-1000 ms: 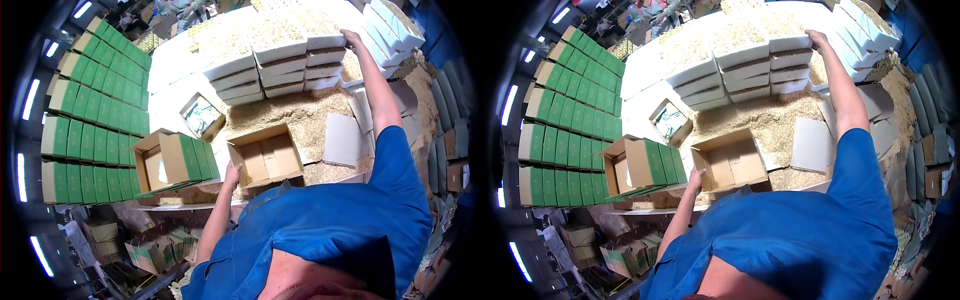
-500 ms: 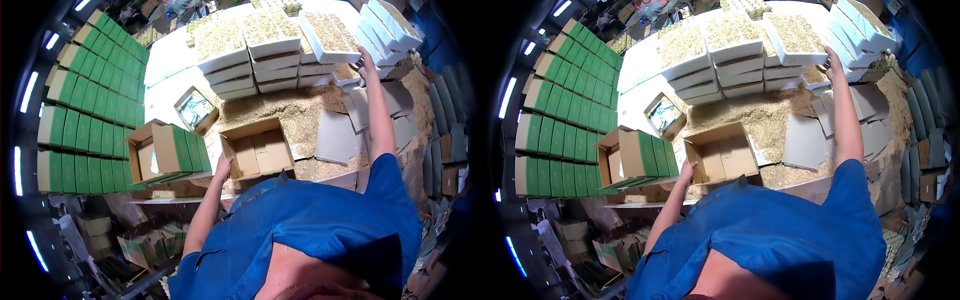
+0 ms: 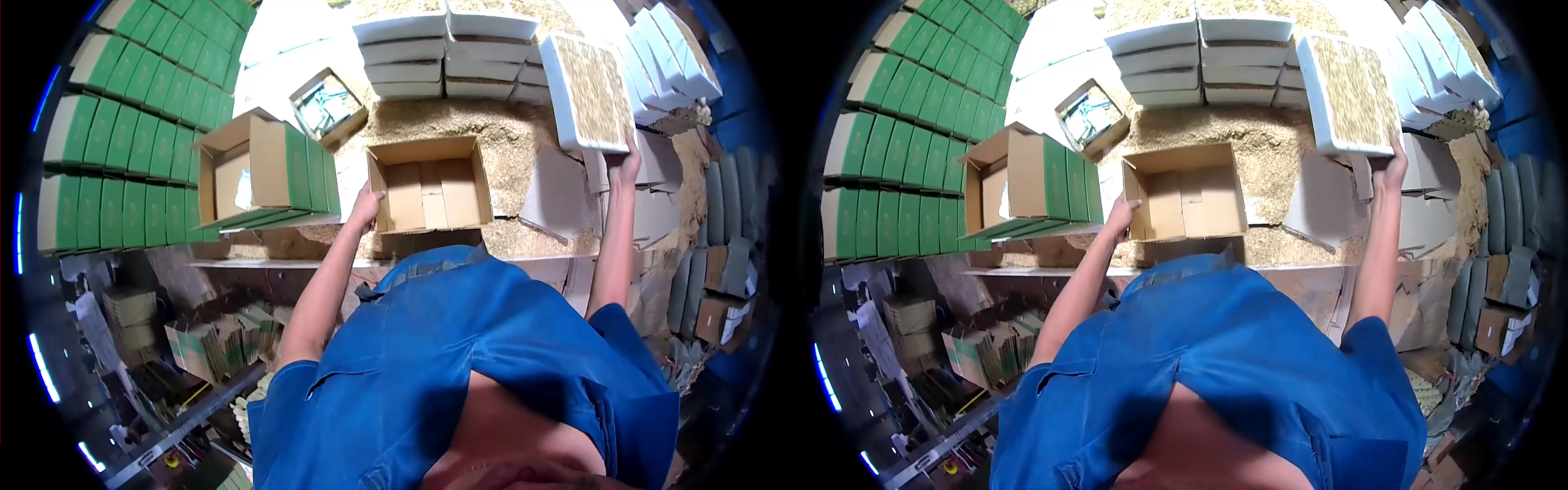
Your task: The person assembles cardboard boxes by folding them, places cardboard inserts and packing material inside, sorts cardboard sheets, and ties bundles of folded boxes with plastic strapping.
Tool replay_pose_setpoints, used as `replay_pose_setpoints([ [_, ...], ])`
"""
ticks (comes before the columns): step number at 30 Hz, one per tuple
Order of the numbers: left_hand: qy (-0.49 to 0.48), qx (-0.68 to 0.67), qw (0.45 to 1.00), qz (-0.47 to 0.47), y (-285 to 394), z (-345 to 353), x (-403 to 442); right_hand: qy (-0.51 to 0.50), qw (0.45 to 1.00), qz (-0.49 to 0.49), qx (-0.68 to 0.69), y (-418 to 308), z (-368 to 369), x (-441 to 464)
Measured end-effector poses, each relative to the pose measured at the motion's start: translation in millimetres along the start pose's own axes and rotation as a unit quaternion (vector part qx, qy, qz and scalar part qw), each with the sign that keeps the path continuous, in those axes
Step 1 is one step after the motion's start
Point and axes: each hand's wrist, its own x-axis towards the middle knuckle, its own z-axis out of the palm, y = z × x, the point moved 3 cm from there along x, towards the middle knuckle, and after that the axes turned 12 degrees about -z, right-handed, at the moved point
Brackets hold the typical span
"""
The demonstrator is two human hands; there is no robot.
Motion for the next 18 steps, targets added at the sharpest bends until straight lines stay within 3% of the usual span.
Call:
replay_pose_setpoints([
  [4, -0.013, 0.01, 1.0, -0.024, 2, -1, -4, 0.015, 0.998, 0.049, -0.022, -4, -9, -72],
  [7, -0.016, -0.001, 1.0, -0.009, -3, -3, 4, -0.036, 0.991, 0.127, 0.011, 21, -20, -97],
  [12, -0.019, 0.031, 0.999, 0.029, -7, -7, 13, -0.21, 0.942, 0.263, 0.0, 58, 30, -116],
  [18, -0.02, 0.005, 0.999, 0.038, 1, -2, 2, -0.401, 0.865, 0.162, -0.253, 89, 144, -114],
])
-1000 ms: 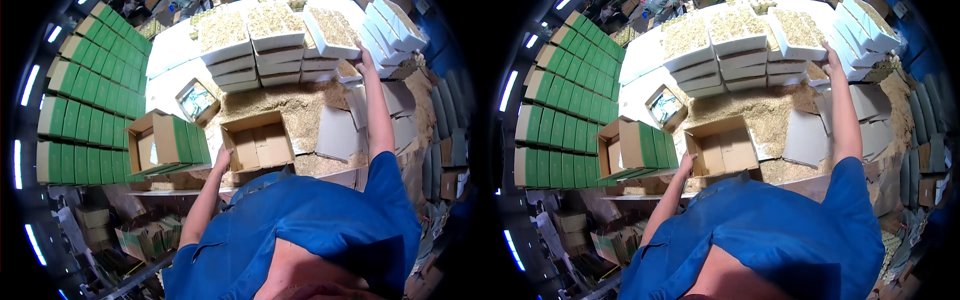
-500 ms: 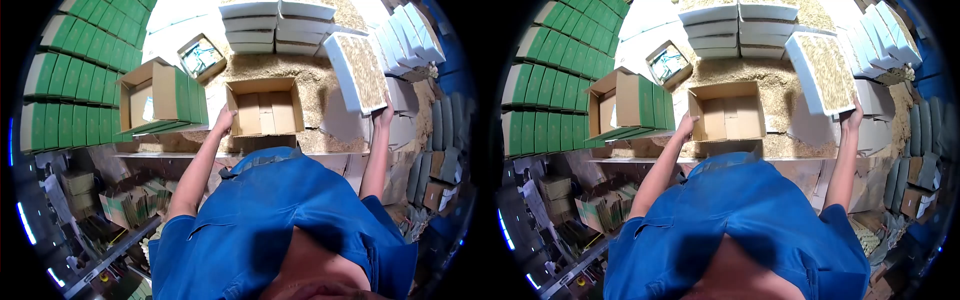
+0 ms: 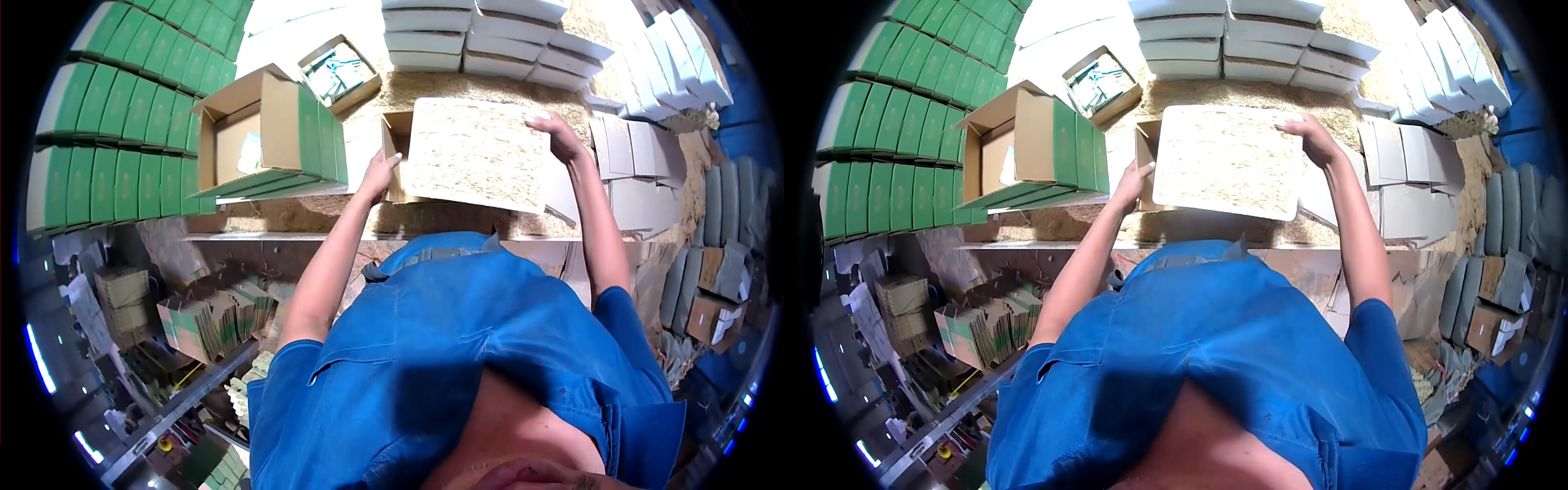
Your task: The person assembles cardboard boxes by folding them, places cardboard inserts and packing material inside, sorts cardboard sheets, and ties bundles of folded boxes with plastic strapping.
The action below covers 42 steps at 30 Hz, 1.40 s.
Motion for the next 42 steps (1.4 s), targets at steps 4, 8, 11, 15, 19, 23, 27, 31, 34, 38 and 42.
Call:
replay_pose_setpoints([
  [4, 0.003, 0.012, 1.0, 0.015, 7, 5, -10, -0.054, 0.997, 0.044, -0.018, 30, 10, 57],
  [8, 0.004, -0.023, 1.0, -0.019, 4, -4, -9, -0.135, 0.981, 0.104, -0.094, 31, 35, 76],
  [11, -0.004, -0.001, 1.0, -0.005, -2, -9, -6, -0.004, 0.995, 0.089, -0.048, 29, 57, 71],
  [15, 0.034, -0.03, 0.999, -0.029, -20, -20, 6, 0.183, 0.98, 0.064, -0.049, 23, 94, 46],
  [19, 0.084, -0.035, 0.995, -0.032, -13, -22, -7, 0.177, 0.974, 0.094, -0.104, 48, 93, 44],
  [23, 0.119, 0.007, 0.992, -0.029, 0, -17, -16, 0.186, 0.951, -0.077, -0.235, 62, 87, 54],
  [27, 0.157, 0.066, 0.984, 0.048, -8, -23, -8, 0.183, 0.903, -0.144, -0.362, 62, 91, 51],
  [31, 0.214, 0.202, 0.93, 0.22, 44, 3, -56, 0.185, 0.907, -0.155, -0.344, 66, 88, 46],
  [34, 0.135, 0.154, 0.956, 0.211, 42, -3, -40, 0.226, 0.889, -0.183, -0.352, 81, 88, 48],
  [38, 0.121, 0.252, 0.953, 0.113, 56, 6, -33, 0.064, 0.797, -0.139, -0.584, 79, 103, 60],
  [42, 0.164, 0.376, 0.903, 0.123, 58, 7, -26, 0.018, 0.775, -0.095, -0.624, 73, 113, 65],
])
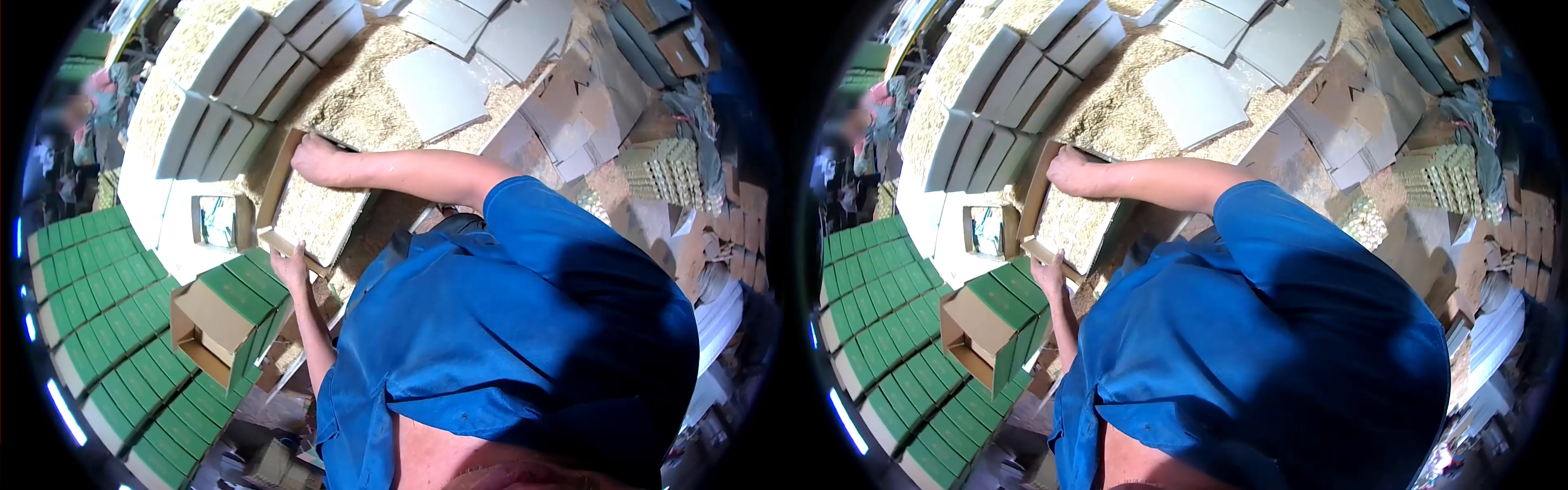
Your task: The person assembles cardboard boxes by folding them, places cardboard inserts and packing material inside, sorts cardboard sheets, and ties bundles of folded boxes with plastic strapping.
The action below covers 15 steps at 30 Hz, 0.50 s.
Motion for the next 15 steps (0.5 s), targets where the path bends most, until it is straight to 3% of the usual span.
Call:
replay_pose_setpoints([
  [4, -0.011, -0.086, 0.994, -0.07, -9, 1, -1, 0.039, 0.999, -0.013, -0.01, -16, -1, -6],
  [6, -0.03, -0.132, 0.989, -0.058, -19, 3, 8, 0.09, 0.991, -0.096, 0.005, -28, -42, -34],
  [8, -0.028, -0.089, 0.994, -0.055, -21, 7, 14, 0.215, 0.968, -0.108, 0.068, -29, -59, -47],
  [10, -0.024, -0.046, 0.997, -0.056, -22, 8, 18, 0.323, 0.941, -0.054, 0.085, -10, -77, -71],
  [13, -0.027, -0.037, 0.997, -0.069, -20, 8, 19, 0.351, 0.921, 0.118, 0.123, 70, -59, -129],
  [15, -0.015, -0.011, 0.998, -0.063, -21, 7, 19, 0.144, 0.941, 0.285, 0.111, 110, -51, -186],
])
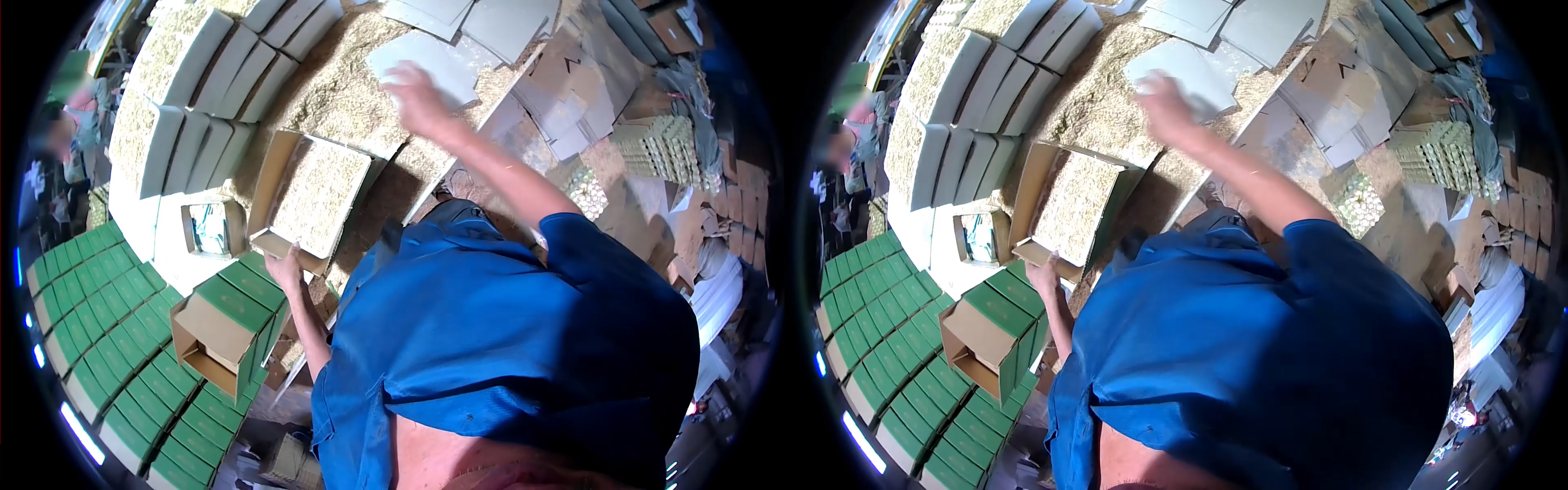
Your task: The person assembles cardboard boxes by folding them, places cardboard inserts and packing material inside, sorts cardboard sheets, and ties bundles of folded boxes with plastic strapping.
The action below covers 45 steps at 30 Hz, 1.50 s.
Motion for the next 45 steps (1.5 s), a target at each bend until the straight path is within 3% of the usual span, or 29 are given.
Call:
replay_pose_setpoints([
  [1, 0.004, -0.001, 1.0, -0.002, -1, 0, 2, -0.096, 0.992, 0.053, -0.065, 18, -14, -13],
  [3, -0.012, -0.026, 1.0, 0.004, -3, 3, 4, -0.172, 0.966, 0.098, -0.164, 75, 5, -40],
  [5, -0.031, -0.029, 0.999, -0.02, 9, 1, -7, -0.159, 0.97, 0.08, -0.163, 102, 13, -62],
  [7, 0.067, 0.027, 0.993, 0.095, 22, -2, -18, -0.146, 0.974, 0.061, -0.162, 116, 21, -71],
  [8, 0.068, 0.028, 0.993, 0.095, 29, -5, -29, -0.103, 0.985, 0.039, -0.133, 122, 25, -72],
  [10, 0.238, 0.202, 0.924, 0.219, 89, -18, -80, -0.056, 0.993, 0.018, -0.103, 126, 30, -69],
  [11, 0.239, 0.2, 0.924, 0.221, 89, -19, -77, -0.03, 0.993, -0.005, -0.111, 125, 33, -66],
  [13, 0.042, 0.363, 0.882, 0.298, 88, -8, -76, -0.006, 0.993, -0.031, -0.118, 124, 35, -62],
  [14, 0.004, 0.411, 0.864, 0.289, 86, -1, -76, -0.008, 0.99, -0.035, -0.136, 125, 36, -58],
  [17, -0.006, 0.451, 0.845, 0.286, 98, -1, -79, -0.025, 0.988, -0.067, -0.14, 125, 33, -54],
  [18, -0.006, 0.446, 0.83, 0.335, 100, 0, -75, -0.043, 0.986, -0.097, -0.126, 125, 30, -53],
  [22, -0.076, 0.377, 0.859, 0.337, 107, 15, -76, -0.129, 0.981, -0.125, -0.07, 127, 25, -52],
  [25, -0.063, 0.372, 0.865, 0.331, 94, 29, -66, -0.108, 0.985, -0.123, -0.045, 123, 19, -45],
  [31, -0.063, 0.385, 0.857, 0.336, 92, 33, -66, -0.09, 0.98, -0.123, -0.128, 122, 23, -40],
  [36, -0.053, 0.383, 0.86, 0.334, 88, 33, -65, -0.094, 0.976, -0.184, -0.075, 127, 22, -39],
  [39, -0.066, 0.363, 0.874, 0.317, 91, 29, -66, -0.096, 0.98, -0.173, -0.037, 125, 13, -28],
  [40, -0.069, 0.362, 0.875, 0.313, 92, 29, -68, -0.001, 0.977, -0.211, -0.037, 121, 4, -25],
  [41, -0.072, 0.362, 0.877, 0.308, 91, 29, -68, -0.003, 0.976, -0.215, -0.036, 120, -3, -19],
  [43, -0.051, 0.35, 0.879, 0.319, 80, 36, -58, 0.181, 0.952, -0.235, -0.078, 107, -37, 0],
  [45, -0.058, 0.338, 0.886, 0.311, 69, 38, -49, 0.251, 0.934, -0.24, -0.09, 96, -62, 18],
])
